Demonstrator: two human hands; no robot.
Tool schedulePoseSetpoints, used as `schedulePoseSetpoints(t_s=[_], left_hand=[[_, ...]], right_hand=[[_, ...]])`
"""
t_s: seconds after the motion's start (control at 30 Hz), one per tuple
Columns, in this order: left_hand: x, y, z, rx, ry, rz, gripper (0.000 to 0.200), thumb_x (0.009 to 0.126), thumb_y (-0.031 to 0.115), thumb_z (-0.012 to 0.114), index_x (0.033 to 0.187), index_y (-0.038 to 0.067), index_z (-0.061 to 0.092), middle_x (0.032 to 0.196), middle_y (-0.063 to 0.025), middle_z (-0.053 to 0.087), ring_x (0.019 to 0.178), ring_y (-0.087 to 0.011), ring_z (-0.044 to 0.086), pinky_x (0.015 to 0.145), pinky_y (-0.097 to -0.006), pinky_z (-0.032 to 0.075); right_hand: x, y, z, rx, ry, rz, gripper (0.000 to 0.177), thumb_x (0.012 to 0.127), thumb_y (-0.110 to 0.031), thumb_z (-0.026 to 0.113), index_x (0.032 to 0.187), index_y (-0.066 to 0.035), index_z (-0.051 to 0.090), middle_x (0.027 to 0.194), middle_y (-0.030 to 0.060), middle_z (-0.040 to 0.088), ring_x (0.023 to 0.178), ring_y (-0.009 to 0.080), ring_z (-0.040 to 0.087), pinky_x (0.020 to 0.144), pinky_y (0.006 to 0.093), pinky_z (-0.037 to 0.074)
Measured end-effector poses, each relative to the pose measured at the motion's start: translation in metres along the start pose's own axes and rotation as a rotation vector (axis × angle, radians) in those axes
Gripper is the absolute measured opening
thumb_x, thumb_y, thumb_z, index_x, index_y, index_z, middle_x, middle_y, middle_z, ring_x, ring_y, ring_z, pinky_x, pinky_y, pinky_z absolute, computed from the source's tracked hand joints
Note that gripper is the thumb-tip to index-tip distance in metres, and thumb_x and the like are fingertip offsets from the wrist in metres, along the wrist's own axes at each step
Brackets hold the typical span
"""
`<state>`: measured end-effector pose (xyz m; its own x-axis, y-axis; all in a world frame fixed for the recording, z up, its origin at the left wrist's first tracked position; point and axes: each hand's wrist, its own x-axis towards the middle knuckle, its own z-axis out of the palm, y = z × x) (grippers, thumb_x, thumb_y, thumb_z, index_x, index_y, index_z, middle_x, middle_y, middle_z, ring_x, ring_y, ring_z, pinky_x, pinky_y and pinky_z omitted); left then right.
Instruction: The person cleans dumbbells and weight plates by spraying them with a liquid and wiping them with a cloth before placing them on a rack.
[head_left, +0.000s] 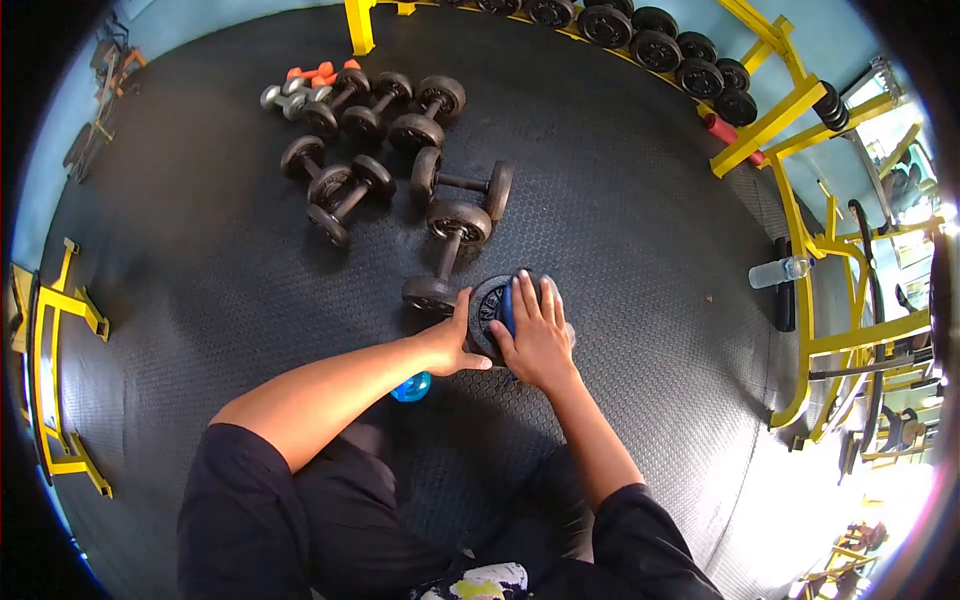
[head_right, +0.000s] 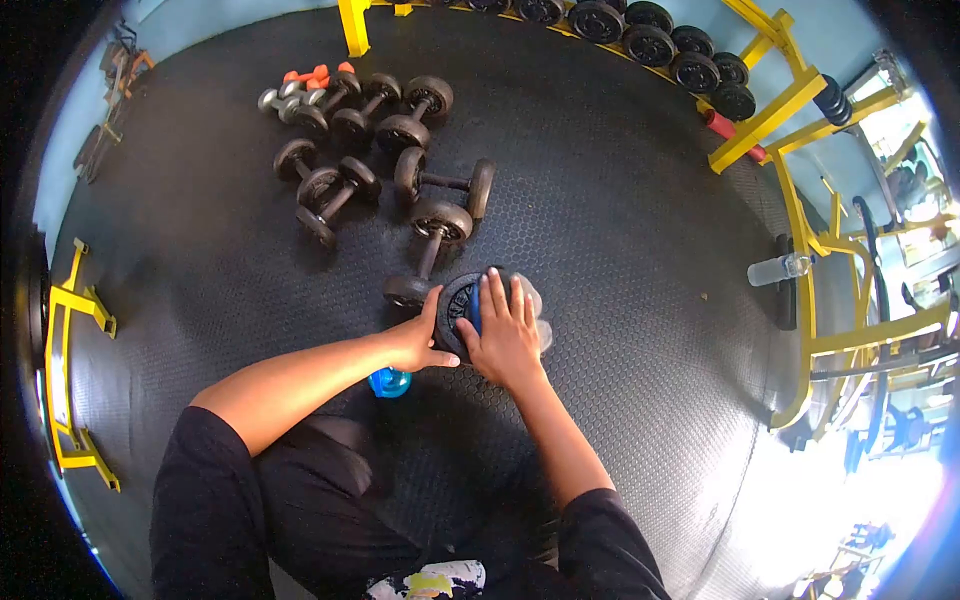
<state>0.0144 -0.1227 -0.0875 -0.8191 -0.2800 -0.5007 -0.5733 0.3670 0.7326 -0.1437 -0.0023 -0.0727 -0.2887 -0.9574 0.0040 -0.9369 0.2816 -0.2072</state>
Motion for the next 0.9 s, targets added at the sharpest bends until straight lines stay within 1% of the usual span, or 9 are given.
schedulePoseSetpoints(t_s=[0.2,0.37,0.53,0.6,0.63,0.7,0.73,0.8,0.9], left_hand=[[-0.001,0.003,0.010,-0.038,0.160,0.045,0.140,0.075,0.040,0.086,0.148,0.001,-0.026,0.144,-0.0393,0.038,0.133,-0.0448,0.046,0.113,-0.0440,0.035],[-0.005,0.024,0.004,-0.226,-0.029,-0.128,0.137,0.077,0.041,0.084,0.149,0.008,-0.028,0.144,-0.0380,0.039,0.132,-0.0444,0.047,0.113,-0.0425,0.036],[0.001,0.008,0.017,-0.116,0.111,-0.009,0.140,0.075,0.040,0.086,0.148,0.009,-0.029,0.147,-0.0352,0.038,0.135,-0.0425,0.044,0.115,-0.0422,0.034],[-0.004,0.015,0.015,-0.155,0.166,-0.039,0.132,0.073,0.036,0.088,0.154,0.008,-0.012,0.147,-0.0298,0.041,0.136,-0.0397,0.044,0.114,-0.0416,0.034],[0.001,0.007,0.018,-0.155,0.165,-0.035,0.132,0.073,0.036,0.088,0.154,0.008,-0.012,0.147,-0.0298,0.041,0.136,-0.0397,0.044,0.114,-0.0416,0.034],[0.014,-0.016,0.026,-0.123,0.241,-0.037,0.111,0.072,0.027,0.088,0.153,0.007,0.015,0.146,-0.0244,0.045,0.136,-0.0367,0.045,0.113,-0.0408,0.035],[0.013,-0.015,0.023,-0.125,0.242,-0.037,0.111,0.072,0.027,0.088,0.153,0.007,0.015,0.146,-0.0244,0.045,0.136,-0.0367,0.045,0.113,-0.0408,0.035],[0.011,-0.016,0.019,-0.247,0.222,0.034,0.090,0.073,0.016,0.083,0.147,0.005,0.033,0.143,-0.0216,0.049,0.134,-0.0336,0.047,0.111,-0.0404,0.037],[0.025,-0.049,0.029,-0.235,0.263,0.061,0.081,0.077,0.009,0.075,0.146,0.004,0.033,0.142,-0.0223,0.050,0.134,-0.0322,0.048,0.111,-0.0388,0.038]], right_hand=[[0.027,-0.001,0.004,-0.003,0.007,-0.310,0.069,0.099,-0.047,0.043,0.151,-0.002,0.033,0.159,0.0133,0.030,0.147,0.0396,0.024,0.121,0.0501,0.019],[-0.004,0.022,-0.013,0.114,-0.042,-0.172,0.065,0.098,-0.035,0.049,0.151,0.000,0.033,0.158,0.0178,0.029,0.148,0.0369,0.023,0.120,0.0473,0.022],[-0.065,0.029,-0.016,0.334,-0.075,-0.083,0.062,0.096,-0.023,0.054,0.149,0.003,0.034,0.157,0.0217,0.029,0.148,0.0427,0.020,0.118,0.0485,0.026],[-0.087,0.017,-0.012,0.385,-0.069,-0.095,0.058,0.094,-0.016,0.056,0.145,0.006,0.039,0.156,0.0247,0.030,0.146,0.0498,0.019,0.118,0.0492,0.026],[-0.095,0.009,-0.009,0.335,-0.095,-0.120,0.057,0.095,-0.019,0.056,0.144,0.005,0.040,0.156,0.0236,0.030,0.145,0.0506,0.019,0.118,0.0507,0.025],[-0.102,-0.009,-0.005,0.229,-0.125,-0.187,0.055,0.095,-0.025,0.056,0.142,0.003,0.044,0.157,0.0200,0.030,0.145,0.0516,0.018,0.119,0.0536,0.022],[-0.102,-0.018,-0.003,0.174,-0.128,-0.226,0.055,0.096,-0.028,0.055,0.141,0.001,0.046,0.158,0.0176,0.030,0.145,0.0517,0.017,0.119,0.0550,0.020],[-0.091,-0.025,0.003,0.116,-0.130,-0.258,0.054,0.097,-0.036,0.052,0.140,-0.002,0.050,0.159,0.0108,0.031,0.146,0.0475,0.018,0.120,0.0540,0.018],[-0.064,-0.031,0.003,0.051,-0.116,-0.404,0.053,0.100,-0.041,0.046,0.137,-0.005,0.054,0.158,0.0062,0.034,0.149,0.0345,0.019,0.121,0.0462,0.019]])
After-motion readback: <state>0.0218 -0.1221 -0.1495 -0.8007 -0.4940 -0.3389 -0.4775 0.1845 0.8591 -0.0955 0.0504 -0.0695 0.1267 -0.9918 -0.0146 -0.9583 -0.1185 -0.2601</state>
